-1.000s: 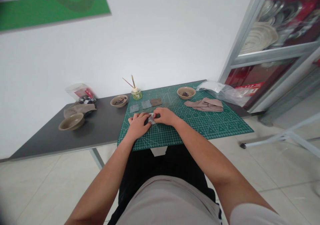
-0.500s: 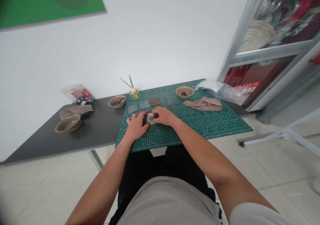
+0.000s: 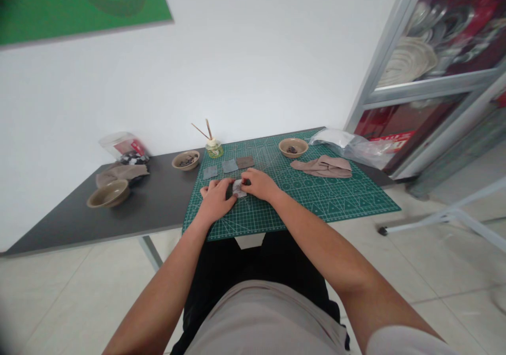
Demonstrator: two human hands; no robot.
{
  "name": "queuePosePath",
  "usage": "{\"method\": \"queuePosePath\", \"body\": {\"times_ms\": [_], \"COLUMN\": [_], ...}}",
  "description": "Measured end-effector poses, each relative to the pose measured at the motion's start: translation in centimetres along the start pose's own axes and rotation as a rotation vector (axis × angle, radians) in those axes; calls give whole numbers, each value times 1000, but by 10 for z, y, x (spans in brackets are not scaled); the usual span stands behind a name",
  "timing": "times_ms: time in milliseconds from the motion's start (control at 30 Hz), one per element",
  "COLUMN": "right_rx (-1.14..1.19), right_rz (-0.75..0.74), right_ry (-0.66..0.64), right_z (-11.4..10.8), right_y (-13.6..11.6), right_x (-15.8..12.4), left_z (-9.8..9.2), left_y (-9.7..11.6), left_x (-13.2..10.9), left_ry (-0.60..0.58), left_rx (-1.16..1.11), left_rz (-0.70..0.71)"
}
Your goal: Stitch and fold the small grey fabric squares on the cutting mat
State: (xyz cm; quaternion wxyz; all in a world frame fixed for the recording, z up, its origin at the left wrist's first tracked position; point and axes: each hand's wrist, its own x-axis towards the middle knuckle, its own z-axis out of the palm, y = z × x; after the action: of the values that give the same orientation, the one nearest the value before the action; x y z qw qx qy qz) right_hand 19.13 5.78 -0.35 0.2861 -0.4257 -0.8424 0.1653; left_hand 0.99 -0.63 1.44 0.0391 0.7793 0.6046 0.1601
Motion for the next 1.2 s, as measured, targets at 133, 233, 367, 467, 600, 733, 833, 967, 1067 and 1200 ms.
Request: {"method": "queuePosePath", "body": {"times_ms": [133,233,367,467,600,733,833,967,1067,1200], "right_rx": [-41,-45,-35,-66,-86,-60,-49,-40,8,63], "right_rz": [12,-16,-12,23,-5,-39,-9,5,-60,-92], "right_ry": [27,24,27,42,39,-2,-4,18,-9,-40], "right_z": [3,3,3,5,6,3,1,0,0,-1], "right_y": [2,2,2,4,4,1,0,0,0,1], "right_x": [2,2,0,1,3,2,0,-1,-2,-4], "left_z": [-1,-2,-4,-4,-2,-2,-4,-5,-4,-3], "left_y": [1,3,4,4,3,3,3,5,4,3], "left_x": [-1,-1,-1,-1,-1,-1,-1,0,0,-1], "left_ry": [-13,-20,-47,-55,-25,-25,-50,-63,-53,-35], "left_rx": [38,45,53,55,44,36,40,42,41,34], "left_rz": [19,19,0,-2,12,20,6,-8,-6,9]}}
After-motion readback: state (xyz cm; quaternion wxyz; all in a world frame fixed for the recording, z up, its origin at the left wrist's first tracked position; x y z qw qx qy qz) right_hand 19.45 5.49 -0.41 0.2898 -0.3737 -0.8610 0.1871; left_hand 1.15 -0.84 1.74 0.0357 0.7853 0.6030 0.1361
